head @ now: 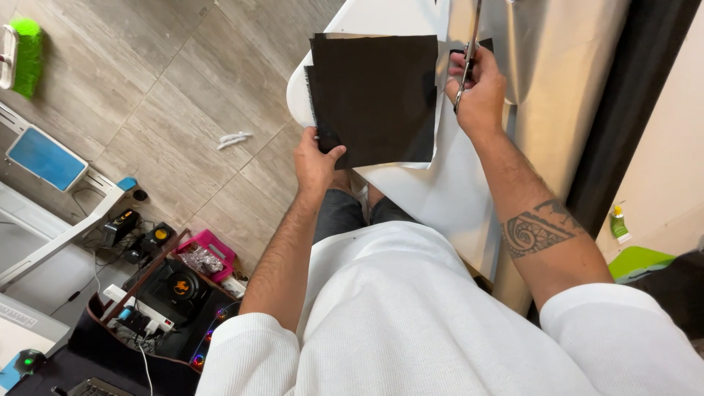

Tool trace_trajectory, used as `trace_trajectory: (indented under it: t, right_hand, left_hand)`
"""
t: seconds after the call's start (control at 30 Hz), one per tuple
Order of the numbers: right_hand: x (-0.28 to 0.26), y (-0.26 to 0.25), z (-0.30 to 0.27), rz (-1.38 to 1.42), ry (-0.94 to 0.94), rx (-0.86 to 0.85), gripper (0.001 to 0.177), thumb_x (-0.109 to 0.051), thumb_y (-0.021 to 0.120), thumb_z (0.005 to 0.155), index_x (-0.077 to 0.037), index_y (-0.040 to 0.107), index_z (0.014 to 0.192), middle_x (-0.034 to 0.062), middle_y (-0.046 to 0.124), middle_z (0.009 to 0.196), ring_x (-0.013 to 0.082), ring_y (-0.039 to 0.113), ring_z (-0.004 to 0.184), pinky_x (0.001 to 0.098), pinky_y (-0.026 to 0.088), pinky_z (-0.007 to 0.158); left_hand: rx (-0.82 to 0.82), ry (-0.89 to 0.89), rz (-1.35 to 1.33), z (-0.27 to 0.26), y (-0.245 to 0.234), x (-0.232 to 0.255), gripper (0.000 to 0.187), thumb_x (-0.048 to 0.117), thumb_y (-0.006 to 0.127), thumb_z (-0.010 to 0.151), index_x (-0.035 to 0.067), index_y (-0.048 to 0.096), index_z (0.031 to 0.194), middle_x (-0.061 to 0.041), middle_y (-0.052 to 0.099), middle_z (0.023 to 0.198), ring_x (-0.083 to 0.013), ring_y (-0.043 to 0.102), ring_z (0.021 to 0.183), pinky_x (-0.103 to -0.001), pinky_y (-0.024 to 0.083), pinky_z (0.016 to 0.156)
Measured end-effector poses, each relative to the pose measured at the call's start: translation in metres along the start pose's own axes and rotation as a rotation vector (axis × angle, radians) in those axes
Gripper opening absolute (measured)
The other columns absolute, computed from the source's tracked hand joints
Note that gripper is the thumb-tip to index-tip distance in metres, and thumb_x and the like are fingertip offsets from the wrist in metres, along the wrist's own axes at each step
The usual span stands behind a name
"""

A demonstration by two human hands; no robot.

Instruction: Cutting different types of fabric and quilted materials into shapes using scissors on a workshop table.

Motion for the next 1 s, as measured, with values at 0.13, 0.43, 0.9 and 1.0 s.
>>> trace_trajectory:
  t: [0.13, 0.43, 0.9, 1.0]
  right_hand:
    - [0.001, -0.004, -0.011, -0.072, -0.082, 0.057, 0.042, -0.003, 0.062, 0.082, -0.006, 0.058, 0.124, 0.0041, 0.075, 0.111, 0.0123, 0.07, 0.091, 0.0234, 0.051, 0.075]
    - [-0.002, 0.003, -0.083, -0.304, -0.198, 0.107, 0.047, -0.002, 0.074, 0.077, -0.006, 0.062, 0.122, 0.0029, 0.076, 0.106, 0.0226, 0.07, 0.089, 0.0368, 0.054, 0.087]
    - [0.026, -0.022, -0.024, 0.031, 0.034, 0.198, 0.037, -0.006, 0.067, 0.084, -0.004, 0.061, 0.121, 0.0065, 0.075, 0.106, 0.0068, 0.066, 0.081, 0.0225, 0.057, 0.08]
    - [0.026, -0.024, -0.024, 0.003, 0.027, 0.194, 0.041, -0.008, 0.072, 0.085, -0.003, 0.059, 0.124, 0.0059, 0.075, 0.105, 0.012, 0.07, 0.085, 0.0269, 0.058, 0.084]
  left_hand:
    - [-0.006, -0.033, -0.032, 0.0, -0.001, 0.002, 0.048, 0.02, 0.089, 0.075, 0.011, 0.061, 0.113, -0.004, 0.076, 0.096, -0.0192, 0.074, 0.088, -0.033, 0.06, 0.078]
    - [0.179, 0.178, 0.36, -0.003, -0.01, 0.014, 0.036, 0.039, 0.081, 0.086, 0.016, 0.057, 0.101, 0.002, 0.065, 0.084, -0.0236, 0.064, 0.077, -0.044, 0.051, 0.068]
    - [0.199, 1.34, 0.725, 0.082, 0.107, 0.191, 0.066, 0.006, 0.089, 0.08, 0.003, 0.059, 0.138, -0.013, 0.052, 0.135, -0.0346, 0.045, 0.129, -0.049, 0.039, 0.11]
    - [0.192, 1.391, 0.88, 0.08, 0.122, 0.203, 0.024, 0.004, 0.073, 0.075, 0.014, 0.066, 0.095, -0.003, 0.061, 0.091, -0.0277, 0.054, 0.094, -0.042, 0.043, 0.091]
Point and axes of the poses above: each hand's wrist, its own z-axis towards the middle knuckle, its own y-axis out of the palm, x = y × z, the point moved 5 cm from there along z, towards the middle knuckle
